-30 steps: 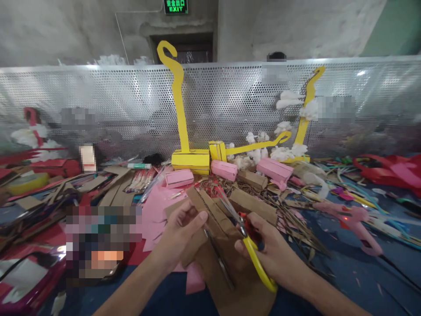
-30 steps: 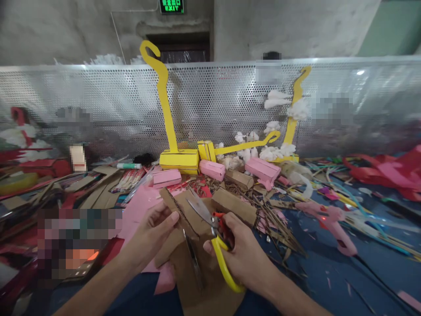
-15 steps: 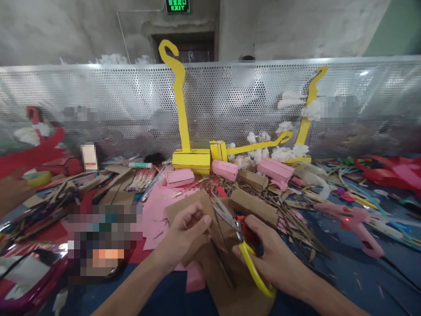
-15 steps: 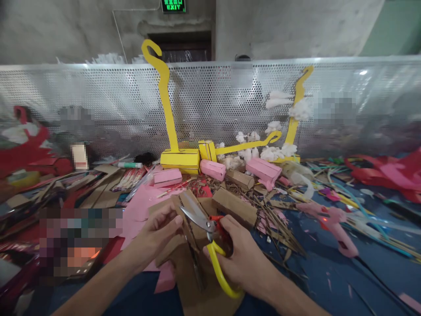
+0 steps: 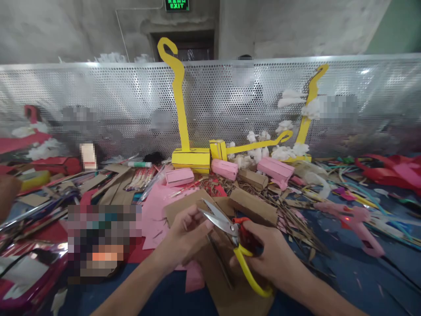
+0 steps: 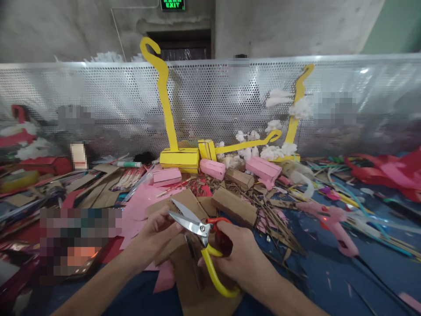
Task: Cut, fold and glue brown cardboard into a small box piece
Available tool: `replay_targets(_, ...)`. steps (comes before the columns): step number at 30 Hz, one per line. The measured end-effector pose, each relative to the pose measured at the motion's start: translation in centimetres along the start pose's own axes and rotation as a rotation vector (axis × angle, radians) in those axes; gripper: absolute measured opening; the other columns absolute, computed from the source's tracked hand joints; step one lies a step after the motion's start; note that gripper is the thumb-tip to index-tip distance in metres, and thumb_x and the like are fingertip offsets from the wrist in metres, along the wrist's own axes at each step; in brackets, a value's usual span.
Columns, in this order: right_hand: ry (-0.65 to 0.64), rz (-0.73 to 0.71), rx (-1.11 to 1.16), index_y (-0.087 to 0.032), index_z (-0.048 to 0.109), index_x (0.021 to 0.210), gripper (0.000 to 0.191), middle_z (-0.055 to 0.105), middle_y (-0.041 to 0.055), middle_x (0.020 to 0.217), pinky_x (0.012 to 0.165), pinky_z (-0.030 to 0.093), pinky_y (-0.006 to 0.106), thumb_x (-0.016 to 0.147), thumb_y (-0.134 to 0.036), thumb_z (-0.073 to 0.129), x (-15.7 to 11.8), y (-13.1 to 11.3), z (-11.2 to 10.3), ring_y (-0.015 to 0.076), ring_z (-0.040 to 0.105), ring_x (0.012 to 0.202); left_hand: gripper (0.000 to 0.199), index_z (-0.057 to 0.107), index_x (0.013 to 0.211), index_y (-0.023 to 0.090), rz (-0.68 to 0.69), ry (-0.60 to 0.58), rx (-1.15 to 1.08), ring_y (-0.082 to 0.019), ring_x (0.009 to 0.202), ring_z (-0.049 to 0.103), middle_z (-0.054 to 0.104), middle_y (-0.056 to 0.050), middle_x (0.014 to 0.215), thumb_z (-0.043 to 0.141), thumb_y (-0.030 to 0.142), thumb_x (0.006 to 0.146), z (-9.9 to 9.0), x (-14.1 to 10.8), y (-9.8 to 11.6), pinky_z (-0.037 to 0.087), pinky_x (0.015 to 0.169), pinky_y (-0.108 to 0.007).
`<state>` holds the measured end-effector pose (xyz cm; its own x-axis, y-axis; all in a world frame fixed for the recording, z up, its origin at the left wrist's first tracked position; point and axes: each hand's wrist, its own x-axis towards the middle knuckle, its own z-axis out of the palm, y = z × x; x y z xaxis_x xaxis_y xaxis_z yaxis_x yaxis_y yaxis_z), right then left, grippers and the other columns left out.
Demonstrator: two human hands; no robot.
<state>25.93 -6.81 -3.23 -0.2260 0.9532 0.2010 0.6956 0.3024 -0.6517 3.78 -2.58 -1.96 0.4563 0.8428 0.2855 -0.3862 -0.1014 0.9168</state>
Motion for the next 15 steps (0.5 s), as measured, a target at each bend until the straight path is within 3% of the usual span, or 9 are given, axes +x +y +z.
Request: replay_targets(15,0.016,0.032,0.064,-0.020,0.045,0.063,0.032,0.035,-0.0080,0.060,0.050,0.023,0.022,0.069,-0.025,0.076,-0.02,0.28,0.02,0.0097,0.028,0.059,0.010,0.075,0.100,0.019,0.020,-0.038,-0.021,-0.011,0.082,0.069,0.076,-0.002,0.090,0.072,0.024,0.091,-0.15,-0.03,0.11,0.056,0.081,-0.022)
